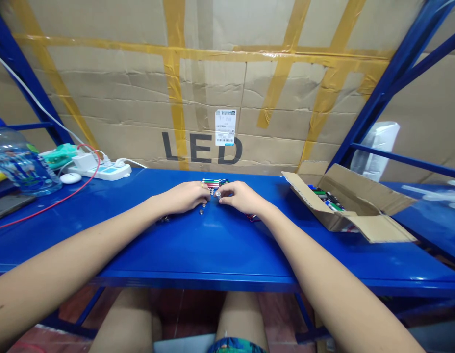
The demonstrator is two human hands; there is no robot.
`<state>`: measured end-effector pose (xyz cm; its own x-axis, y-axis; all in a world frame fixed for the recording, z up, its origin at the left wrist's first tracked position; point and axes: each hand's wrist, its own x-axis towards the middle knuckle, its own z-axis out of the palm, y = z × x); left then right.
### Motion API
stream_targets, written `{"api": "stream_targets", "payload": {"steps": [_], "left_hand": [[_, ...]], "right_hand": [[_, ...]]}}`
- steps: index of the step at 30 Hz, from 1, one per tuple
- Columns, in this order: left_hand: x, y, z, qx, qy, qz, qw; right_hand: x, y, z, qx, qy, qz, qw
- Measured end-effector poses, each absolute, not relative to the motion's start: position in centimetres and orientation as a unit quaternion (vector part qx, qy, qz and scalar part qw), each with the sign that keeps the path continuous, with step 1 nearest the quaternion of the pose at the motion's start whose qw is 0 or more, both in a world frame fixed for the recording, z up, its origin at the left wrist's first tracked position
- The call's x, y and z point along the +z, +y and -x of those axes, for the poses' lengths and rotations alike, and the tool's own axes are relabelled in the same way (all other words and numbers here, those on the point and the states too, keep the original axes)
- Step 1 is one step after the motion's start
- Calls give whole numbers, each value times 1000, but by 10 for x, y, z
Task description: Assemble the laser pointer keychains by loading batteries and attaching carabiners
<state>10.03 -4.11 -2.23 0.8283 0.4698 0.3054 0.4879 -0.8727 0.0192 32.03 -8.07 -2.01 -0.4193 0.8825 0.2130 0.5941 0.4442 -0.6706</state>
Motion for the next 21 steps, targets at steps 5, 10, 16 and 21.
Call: {"api": "stream_targets", "payload": {"steps": [5,10,16,21], "left_hand": [[-14,-44,-98,-103,-304,947,14],[-8,-54,-99,-268,-265,926,-19],[-17,-60,-110,-328,-189,926,-13],[-20,-57,-109,-317,-162,934,-15]], "right_hand": [[-21,-80,-321,259,-803,459,279],[-22,-80,-322,253,-802,461,284],[-22,-80,-321,253,-811,445,283],[-23,-79,-322,258,-813,439,282]]}}
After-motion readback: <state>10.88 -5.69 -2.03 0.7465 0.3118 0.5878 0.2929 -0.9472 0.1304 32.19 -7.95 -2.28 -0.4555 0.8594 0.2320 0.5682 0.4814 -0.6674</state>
